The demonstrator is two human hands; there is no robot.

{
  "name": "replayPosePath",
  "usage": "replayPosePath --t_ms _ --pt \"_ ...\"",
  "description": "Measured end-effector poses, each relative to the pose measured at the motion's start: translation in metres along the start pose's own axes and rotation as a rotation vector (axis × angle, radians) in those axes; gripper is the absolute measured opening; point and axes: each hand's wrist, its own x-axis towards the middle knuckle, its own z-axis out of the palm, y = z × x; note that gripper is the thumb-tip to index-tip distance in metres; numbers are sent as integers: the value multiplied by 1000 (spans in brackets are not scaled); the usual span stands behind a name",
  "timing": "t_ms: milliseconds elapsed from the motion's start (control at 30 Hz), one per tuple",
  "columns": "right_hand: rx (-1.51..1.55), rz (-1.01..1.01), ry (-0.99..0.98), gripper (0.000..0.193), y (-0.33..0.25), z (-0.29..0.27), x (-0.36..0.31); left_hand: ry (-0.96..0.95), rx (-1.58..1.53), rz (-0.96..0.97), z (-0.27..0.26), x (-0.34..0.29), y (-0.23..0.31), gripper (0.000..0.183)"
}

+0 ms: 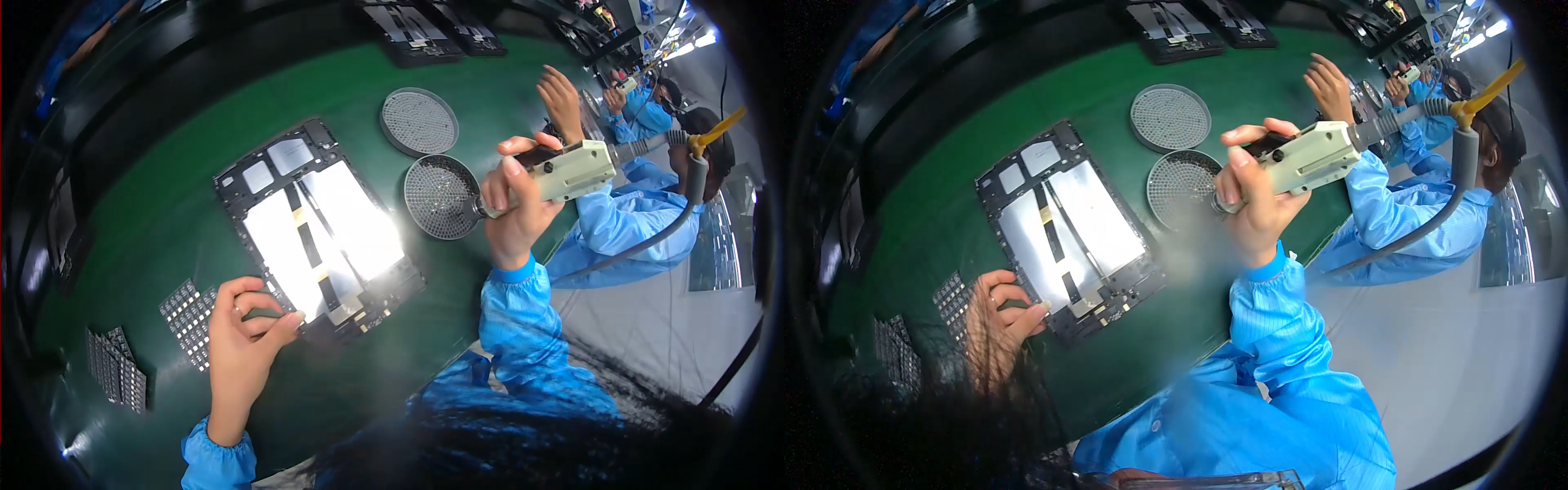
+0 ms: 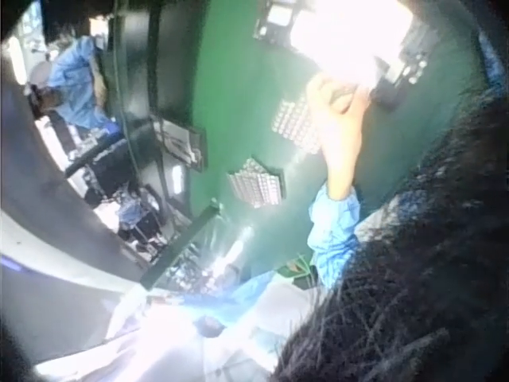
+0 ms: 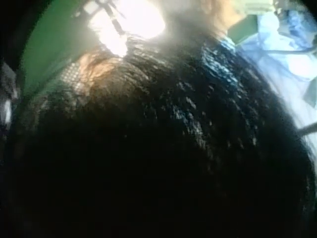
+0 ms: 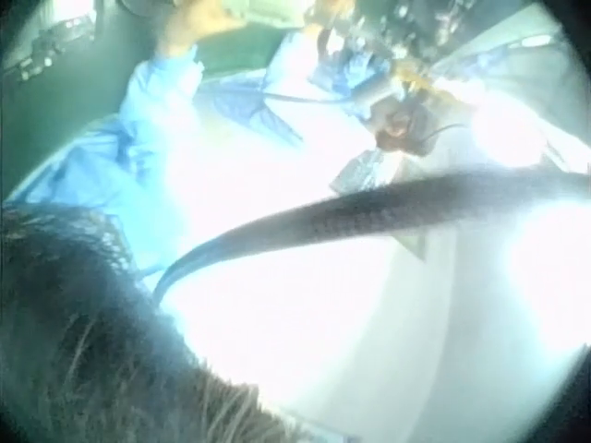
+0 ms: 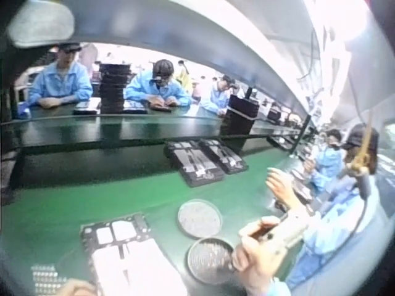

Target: The person assembles electronic tablet components by driving screws into a tablet frame using an electric screwdriver.

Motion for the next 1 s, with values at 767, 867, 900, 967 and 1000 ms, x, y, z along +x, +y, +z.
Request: replayPosePath --t_ms 767,867,900,967,1000 --pt "-97 26 -45 42 21 2 -3 32 26 -13 1 0 -1 53" --pt "-110 13 -44 42 22 4 -3 30 28 -8 1 -1 -2 52" --pt "-109 7 -45 41 22 5 -3 23 27 -7 1 -1 -2 52" --pt "-110 8 -43 41 22 5 -3 29 19 -24 1 -2 -1 52" --pt "-98 11 -54 41 22 4 -2 33 11 -33 2 -1 0 52"
